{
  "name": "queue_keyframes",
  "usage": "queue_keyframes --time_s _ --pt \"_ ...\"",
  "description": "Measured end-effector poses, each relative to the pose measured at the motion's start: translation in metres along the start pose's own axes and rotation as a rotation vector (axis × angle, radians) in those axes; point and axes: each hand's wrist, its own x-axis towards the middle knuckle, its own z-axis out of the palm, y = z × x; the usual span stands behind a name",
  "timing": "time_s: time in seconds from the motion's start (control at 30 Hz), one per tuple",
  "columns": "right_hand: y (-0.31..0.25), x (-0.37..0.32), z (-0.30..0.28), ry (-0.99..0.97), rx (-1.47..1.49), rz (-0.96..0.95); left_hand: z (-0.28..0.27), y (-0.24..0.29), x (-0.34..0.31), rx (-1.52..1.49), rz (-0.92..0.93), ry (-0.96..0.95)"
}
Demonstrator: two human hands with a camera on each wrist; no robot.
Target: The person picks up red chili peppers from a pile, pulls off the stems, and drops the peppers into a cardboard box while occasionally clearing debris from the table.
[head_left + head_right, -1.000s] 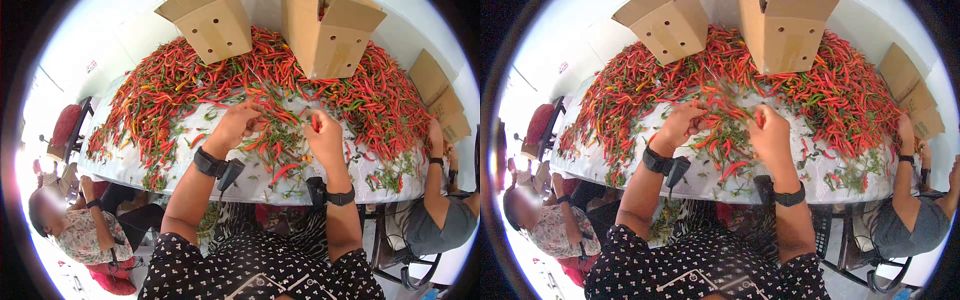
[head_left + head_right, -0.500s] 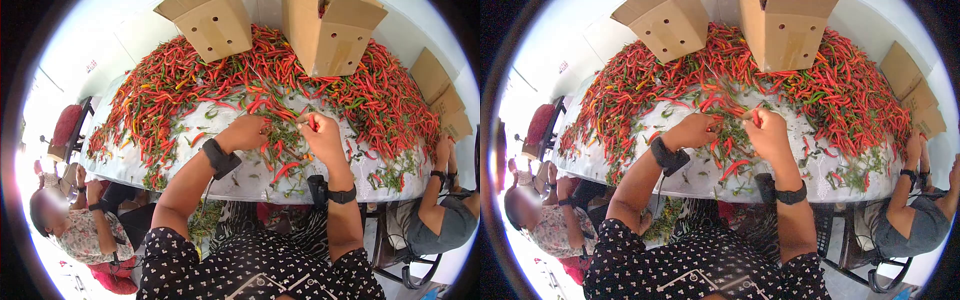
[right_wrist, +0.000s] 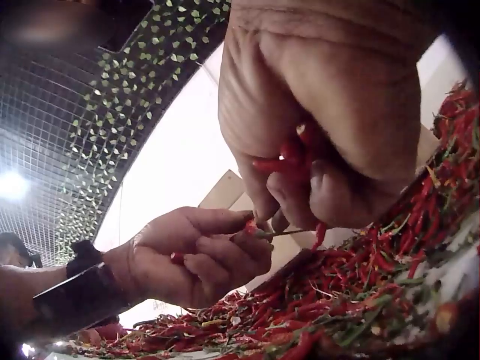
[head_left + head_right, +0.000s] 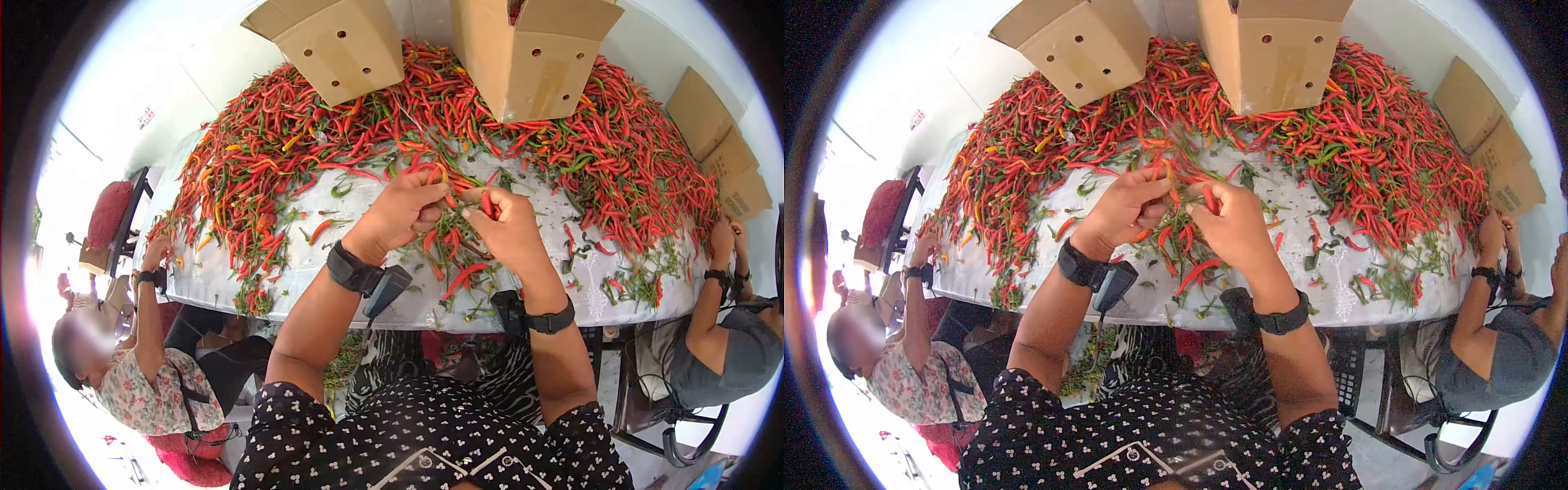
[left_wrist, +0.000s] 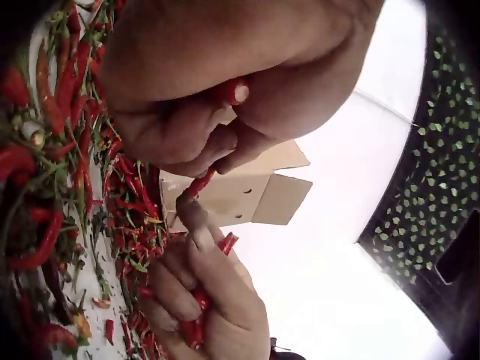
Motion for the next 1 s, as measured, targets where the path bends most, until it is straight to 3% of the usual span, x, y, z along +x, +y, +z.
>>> queue_keyframes --time_s 0.27,0.37,0.43,0.47,0.53,0.57,0.63,0.77,0.9,0.97,1.0 --pt "-0.005 -0.001 -0.002 0.012 -0.065 -0.024 0.001 -0.009 0.001 -0.049 0.030 -0.011" --pt "-0.006 -0.001 0.000 0.039 -0.064 -0.036 0.012 -0.011 -0.001 -0.026 0.046 0.076" --pt "-0.003 0.000 0.002 0.149 -0.053 0.001 0.018 -0.016 -0.002 0.167 0.209 0.152" --pt "0.002 0.002 0.001 0.149 -0.053 0.004 0.019 -0.017 -0.003 0.166 0.206 0.151" --pt "0.011 0.008 -0.006 0.286 -0.299 -0.007 0.023 -0.019 -0.006 0.280 0.351 0.184" --pt "0.013 0.008 -0.011 0.287 -0.299 -0.004 0.021 -0.015 -0.008 0.279 0.348 0.183" --pt "0.010 0.008 -0.020 0.284 -0.234 0.023 0.007 -0.001 -0.013 -0.038 0.251 -0.007" --pt "0.005 0.008 -0.031 0.231 -0.159 0.075 -0.019 0.011 -0.020 -0.307 0.171 0.104" --pt "0.008 0.010 -0.031 0.218 -0.048 0.114 -0.033 0.016 -0.028 -0.296 0.132 0.123" --pt "0.008 0.010 -0.030 0.206 0.009 0.118 -0.040 0.015 -0.030 0.045 0.157 0.189" --pt "0.009 0.011 -0.030 0.205 0.009 0.118 -0.041 0.016 -0.031 0.045 0.158 0.190"
